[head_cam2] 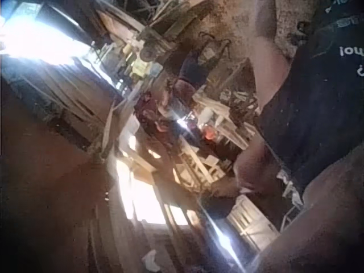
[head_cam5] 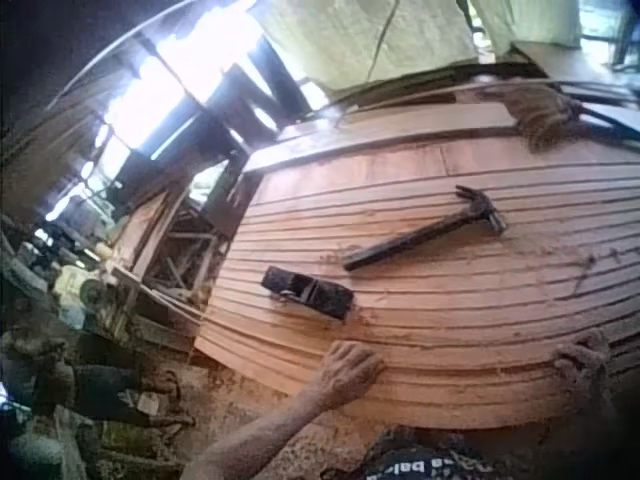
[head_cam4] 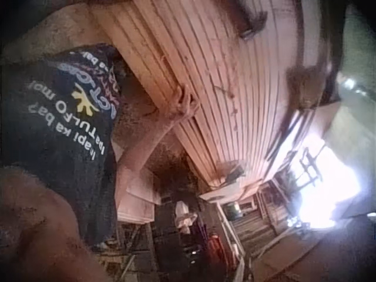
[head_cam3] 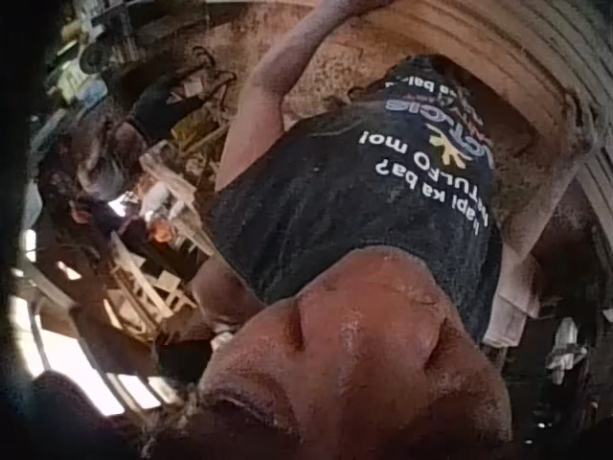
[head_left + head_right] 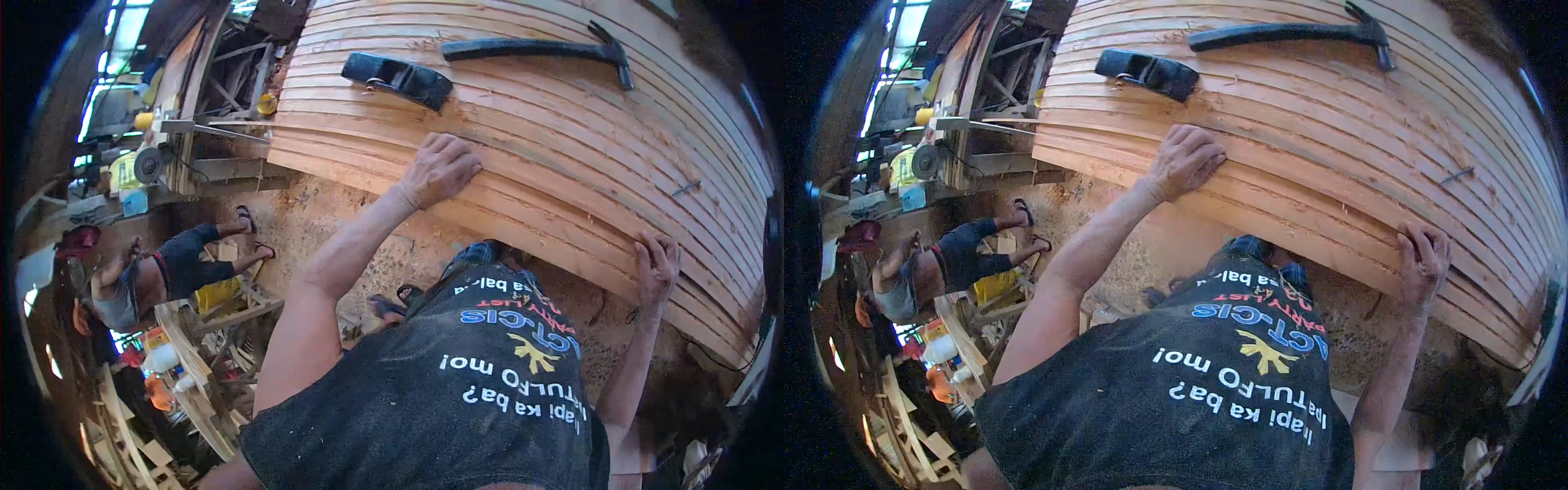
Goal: The person builds a boat by planing a wooden surface, positioning wooden strips, and hammering nails into the strips to secure them to the hull.
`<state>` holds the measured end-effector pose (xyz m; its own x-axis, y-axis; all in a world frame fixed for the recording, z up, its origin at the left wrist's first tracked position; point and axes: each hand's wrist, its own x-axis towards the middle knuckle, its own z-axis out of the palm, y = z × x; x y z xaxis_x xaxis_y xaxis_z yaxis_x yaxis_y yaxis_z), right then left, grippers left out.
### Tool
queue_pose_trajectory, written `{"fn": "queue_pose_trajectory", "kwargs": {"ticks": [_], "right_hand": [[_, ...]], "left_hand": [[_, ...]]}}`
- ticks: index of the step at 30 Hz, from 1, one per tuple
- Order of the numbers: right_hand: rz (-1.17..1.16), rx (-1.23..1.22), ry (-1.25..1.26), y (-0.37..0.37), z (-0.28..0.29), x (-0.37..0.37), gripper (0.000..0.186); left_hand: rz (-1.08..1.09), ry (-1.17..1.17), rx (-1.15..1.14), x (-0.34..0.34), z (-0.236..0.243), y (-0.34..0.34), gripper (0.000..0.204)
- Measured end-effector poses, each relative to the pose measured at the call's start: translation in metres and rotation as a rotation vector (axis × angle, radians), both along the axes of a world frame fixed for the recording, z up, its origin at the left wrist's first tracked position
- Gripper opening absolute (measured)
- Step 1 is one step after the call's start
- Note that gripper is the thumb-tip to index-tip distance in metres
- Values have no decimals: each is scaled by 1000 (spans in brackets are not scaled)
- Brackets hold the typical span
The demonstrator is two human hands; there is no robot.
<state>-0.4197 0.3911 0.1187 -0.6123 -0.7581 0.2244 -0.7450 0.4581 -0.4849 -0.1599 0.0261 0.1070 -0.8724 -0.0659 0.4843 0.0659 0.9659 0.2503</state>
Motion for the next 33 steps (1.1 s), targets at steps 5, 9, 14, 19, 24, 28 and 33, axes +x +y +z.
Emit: {"fn": "queue_pose_trajectory", "kwargs": {"ticks": [5, 9, 14, 19, 24, 28, 33], "right_hand": [[-25, 16, -138, 6, 6, -17, 13], [-124, 143, -487, 7, 38, -17, 20], [-20, 160, -473, -3, 32, -17, 23], [35, 187, -627, -22, 41, -18, 17], [238, 314, -819, -43, 53, -29, 21], [381, 328, -952, -54, 52, -27, 20], [504, 299, -1083, -35, 38, -62, 21]], "left_hand": [[28, -117, 103, -4, 19, 1, 14], [-40, -251, 460, 3, 31, -6, 11], [78, -406, 488, 11, 46, -2, 12], [628, 116, 829, 26, 45, 72, 21], [561, 67, 1864, -11, 31, 147, 22], [528, 142, 2033, -61, 28, 185, 24], [613, 310, 1969, -86, 12, 193, 20]]}}
